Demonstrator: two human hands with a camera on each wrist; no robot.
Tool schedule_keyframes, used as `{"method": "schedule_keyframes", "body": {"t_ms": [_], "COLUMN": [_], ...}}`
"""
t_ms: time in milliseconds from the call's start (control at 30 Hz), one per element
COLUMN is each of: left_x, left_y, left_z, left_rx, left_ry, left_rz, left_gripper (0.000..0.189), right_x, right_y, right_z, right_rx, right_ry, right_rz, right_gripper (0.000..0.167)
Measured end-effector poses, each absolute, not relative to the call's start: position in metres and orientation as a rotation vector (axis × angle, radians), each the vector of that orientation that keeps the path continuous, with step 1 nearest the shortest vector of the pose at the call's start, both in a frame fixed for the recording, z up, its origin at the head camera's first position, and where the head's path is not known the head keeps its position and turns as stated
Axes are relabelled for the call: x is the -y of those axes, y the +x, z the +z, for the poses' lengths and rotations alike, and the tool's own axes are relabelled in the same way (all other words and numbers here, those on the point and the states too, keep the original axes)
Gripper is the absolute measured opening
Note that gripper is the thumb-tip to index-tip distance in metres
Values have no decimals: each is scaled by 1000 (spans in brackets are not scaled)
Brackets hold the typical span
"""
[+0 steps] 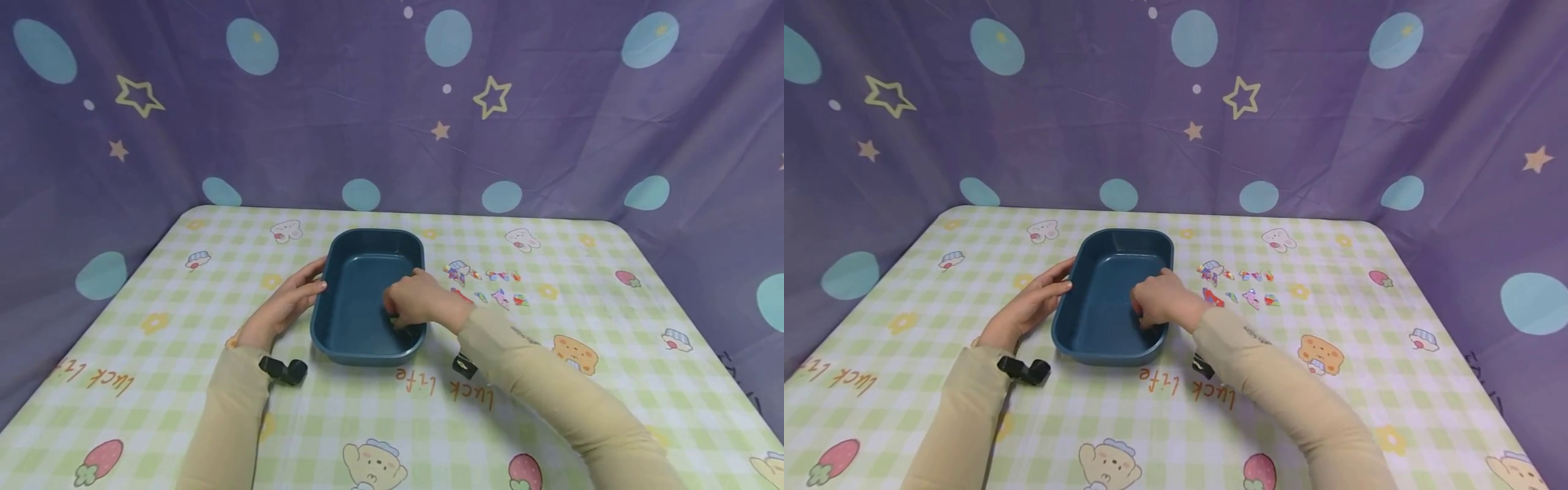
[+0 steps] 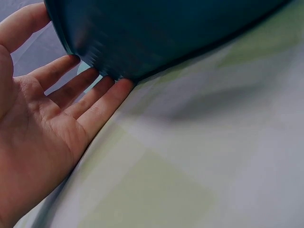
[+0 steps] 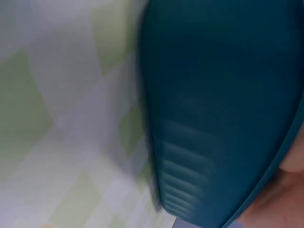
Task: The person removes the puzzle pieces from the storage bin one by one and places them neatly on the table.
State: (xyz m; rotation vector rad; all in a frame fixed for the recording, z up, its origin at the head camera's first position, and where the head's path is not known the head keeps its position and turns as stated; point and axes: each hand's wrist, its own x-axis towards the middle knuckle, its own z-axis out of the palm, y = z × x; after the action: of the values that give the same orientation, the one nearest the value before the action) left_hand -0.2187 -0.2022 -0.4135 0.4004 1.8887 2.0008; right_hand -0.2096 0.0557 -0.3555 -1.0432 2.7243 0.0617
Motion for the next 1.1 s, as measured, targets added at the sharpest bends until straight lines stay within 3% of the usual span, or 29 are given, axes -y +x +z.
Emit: {"method": "schedule_keyframes", "body": {"t_ms": [433, 1100], "left_x": [202, 202], "left_y": [-219, -219], "left_z": [-413, -415], "left_rx": [-1891, -1882], "left_ry": [391, 405], "left_rz": [2002, 2010], "left_gripper": [64, 62], "right_x": [-46, -48], "right_y": [-207, -209], "right_z": [-356, -359], "right_rx": [-2702, -2721], "right_ry": [-977, -1044], "right_rz": [113, 7], "right_gripper": [10, 8]}}
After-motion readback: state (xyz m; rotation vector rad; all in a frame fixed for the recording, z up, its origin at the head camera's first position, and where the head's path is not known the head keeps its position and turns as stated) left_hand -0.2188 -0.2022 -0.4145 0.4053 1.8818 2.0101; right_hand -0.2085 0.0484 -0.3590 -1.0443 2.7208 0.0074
